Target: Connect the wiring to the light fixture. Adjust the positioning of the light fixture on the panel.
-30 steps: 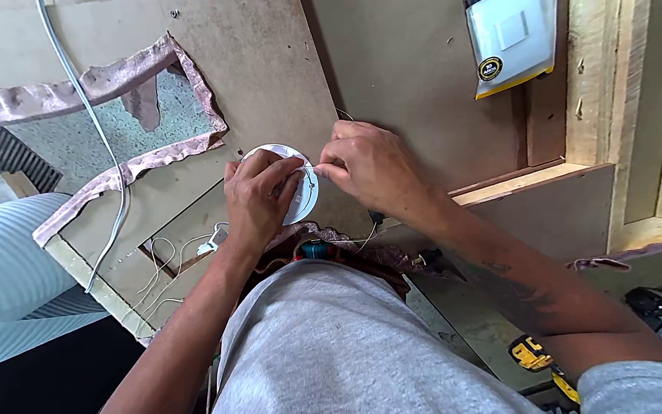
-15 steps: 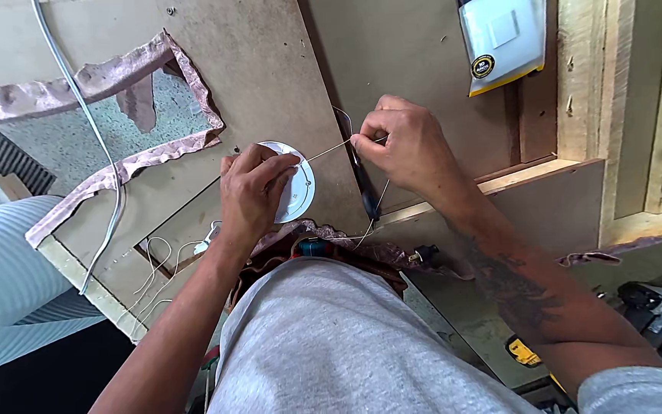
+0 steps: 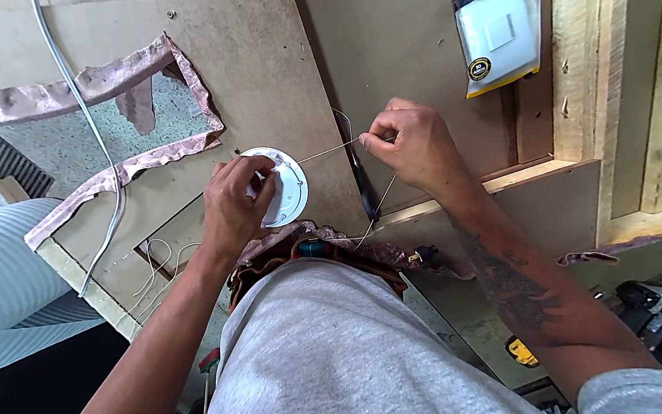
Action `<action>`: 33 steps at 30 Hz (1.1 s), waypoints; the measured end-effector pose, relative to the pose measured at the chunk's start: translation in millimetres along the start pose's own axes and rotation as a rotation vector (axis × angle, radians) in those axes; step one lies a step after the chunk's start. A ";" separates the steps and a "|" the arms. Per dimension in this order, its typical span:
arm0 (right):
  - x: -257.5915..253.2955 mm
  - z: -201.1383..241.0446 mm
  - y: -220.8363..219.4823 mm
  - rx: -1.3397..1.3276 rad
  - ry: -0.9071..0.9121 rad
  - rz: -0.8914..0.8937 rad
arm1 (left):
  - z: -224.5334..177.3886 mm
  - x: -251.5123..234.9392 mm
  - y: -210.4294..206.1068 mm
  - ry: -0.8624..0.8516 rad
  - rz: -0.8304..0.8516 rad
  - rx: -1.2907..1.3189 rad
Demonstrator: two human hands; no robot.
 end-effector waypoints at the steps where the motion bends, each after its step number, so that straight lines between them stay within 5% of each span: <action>1: -0.1 -1.2 1.2 -0.003 -0.003 -0.001 | 0.9 -0.3 1.4 0.002 0.011 0.000; 13: 12.2 5.0 12.8 -0.070 0.073 -0.028 | 7.4 -6.8 9.0 -0.006 0.112 -0.004; 18: 41.9 58.7 20.9 -0.130 0.195 0.268 | -9.5 -1.7 28.9 0.041 0.080 -0.011; 26: 71.6 126.2 -36.3 -0.518 0.410 0.591 | -22.6 18.0 6.8 -0.045 0.063 0.069; 29: 78.4 136.0 -41.3 -0.672 0.403 0.497 | -27.3 25.7 4.7 -0.169 0.149 0.335; 33: 53.6 122.3 -32.0 -0.694 0.327 0.123 | -31.5 35.3 8.9 -0.171 0.177 0.657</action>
Point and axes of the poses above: each hand's wrist, its own x-axis away from the middle knuckle, its own y-axis out of the back of the hand, z = x × y, the point moved 4 cm from there along -x, towards the middle knuckle, and after that the axes turned 12 degrees about -x, right-handed, at the moved point
